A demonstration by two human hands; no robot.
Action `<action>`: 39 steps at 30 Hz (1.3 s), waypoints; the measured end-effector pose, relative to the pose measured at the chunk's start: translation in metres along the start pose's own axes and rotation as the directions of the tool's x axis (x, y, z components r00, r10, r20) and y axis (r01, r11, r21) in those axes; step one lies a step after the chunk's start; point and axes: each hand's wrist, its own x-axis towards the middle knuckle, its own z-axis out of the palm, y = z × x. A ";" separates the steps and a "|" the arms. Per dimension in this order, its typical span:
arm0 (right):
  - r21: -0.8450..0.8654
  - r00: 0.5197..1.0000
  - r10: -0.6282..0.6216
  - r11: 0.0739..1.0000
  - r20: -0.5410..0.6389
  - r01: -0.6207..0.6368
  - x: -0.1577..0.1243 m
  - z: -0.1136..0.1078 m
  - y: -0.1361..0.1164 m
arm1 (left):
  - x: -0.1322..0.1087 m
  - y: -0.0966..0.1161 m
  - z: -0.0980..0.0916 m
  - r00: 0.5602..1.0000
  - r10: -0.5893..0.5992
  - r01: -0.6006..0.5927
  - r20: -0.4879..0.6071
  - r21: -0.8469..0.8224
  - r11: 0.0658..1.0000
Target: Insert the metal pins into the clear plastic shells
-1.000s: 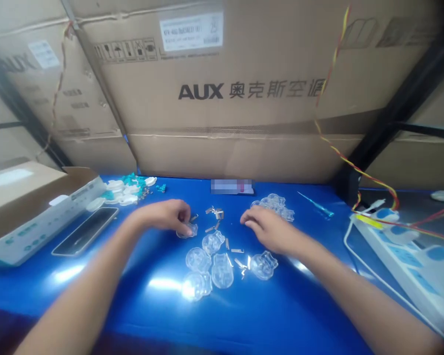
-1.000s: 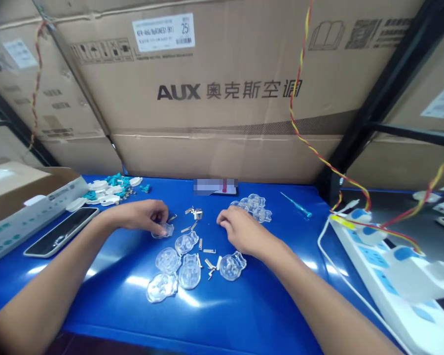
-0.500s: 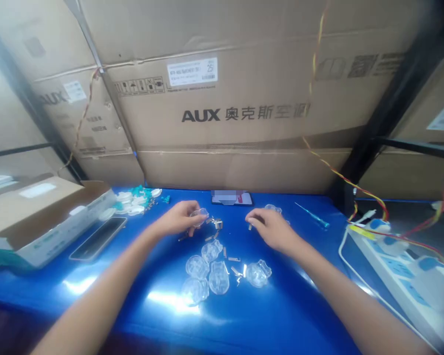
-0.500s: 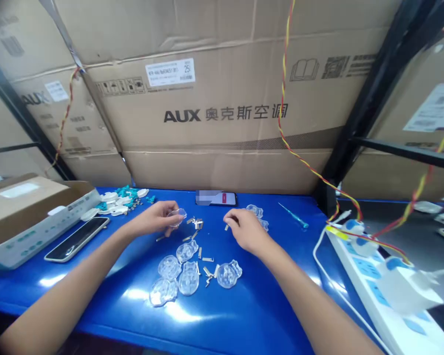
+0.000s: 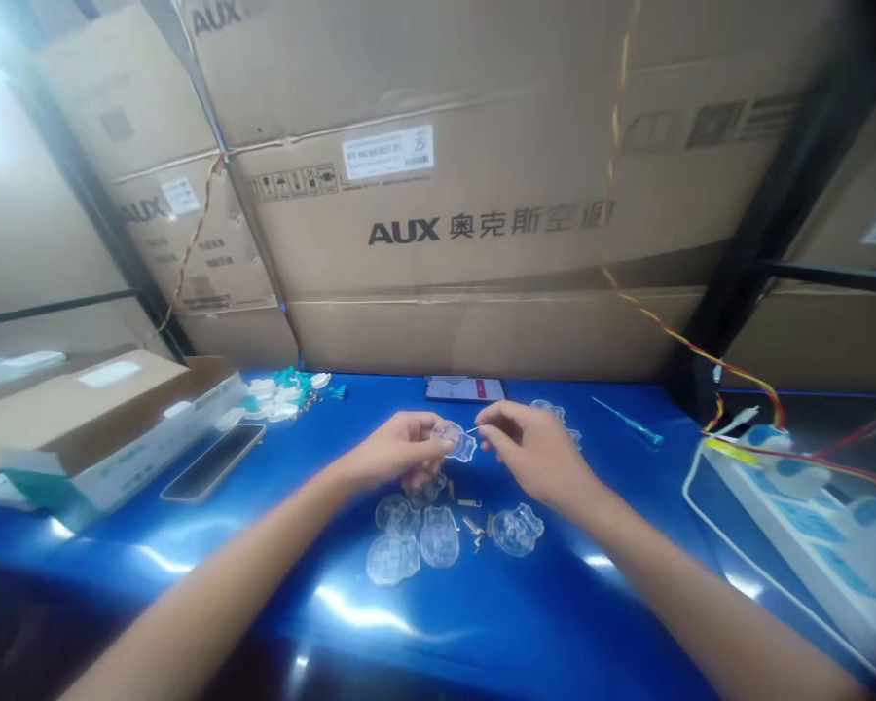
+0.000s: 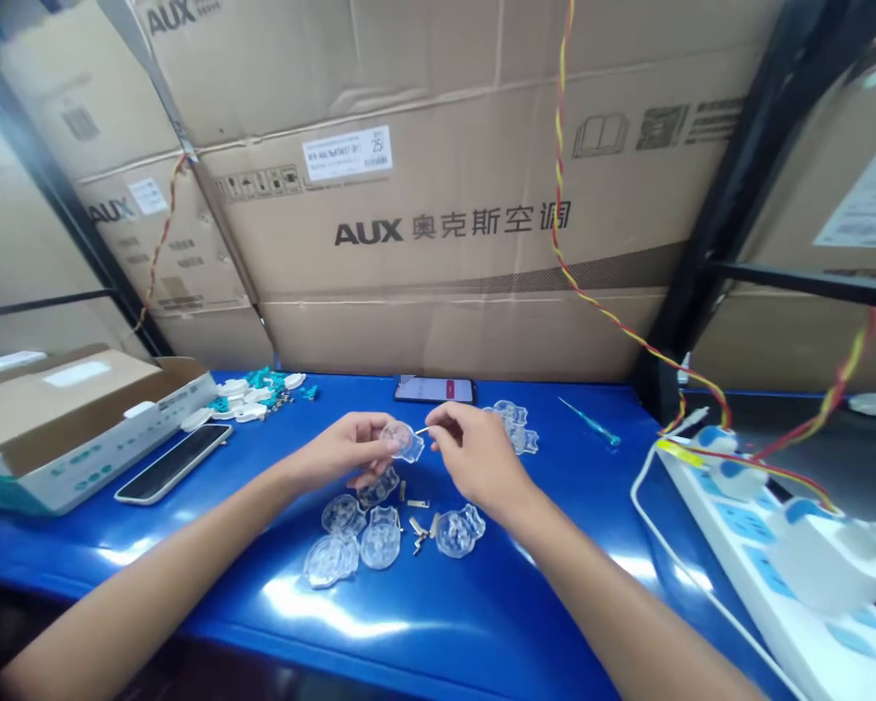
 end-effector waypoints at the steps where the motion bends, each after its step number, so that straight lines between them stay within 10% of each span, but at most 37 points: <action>1: -0.024 0.998 -0.043 0.999 -0.043 0.042 -0.001 0.001 -0.002 | 0.001 -0.003 -0.001 1.000 0.010 -0.009 -0.023 0.013 1.000; 7: -0.164 0.959 -0.205 0.971 -0.197 0.174 -0.008 0.011 -0.004 | 0.010 -0.020 0.001 0.988 0.080 -0.073 -0.131 0.054 0.996; 39: -0.108 0.938 -0.312 0.948 -0.151 0.298 -0.017 0.018 -0.010 | 0.003 -0.016 0.018 0.970 0.173 -0.148 -0.172 0.149 0.978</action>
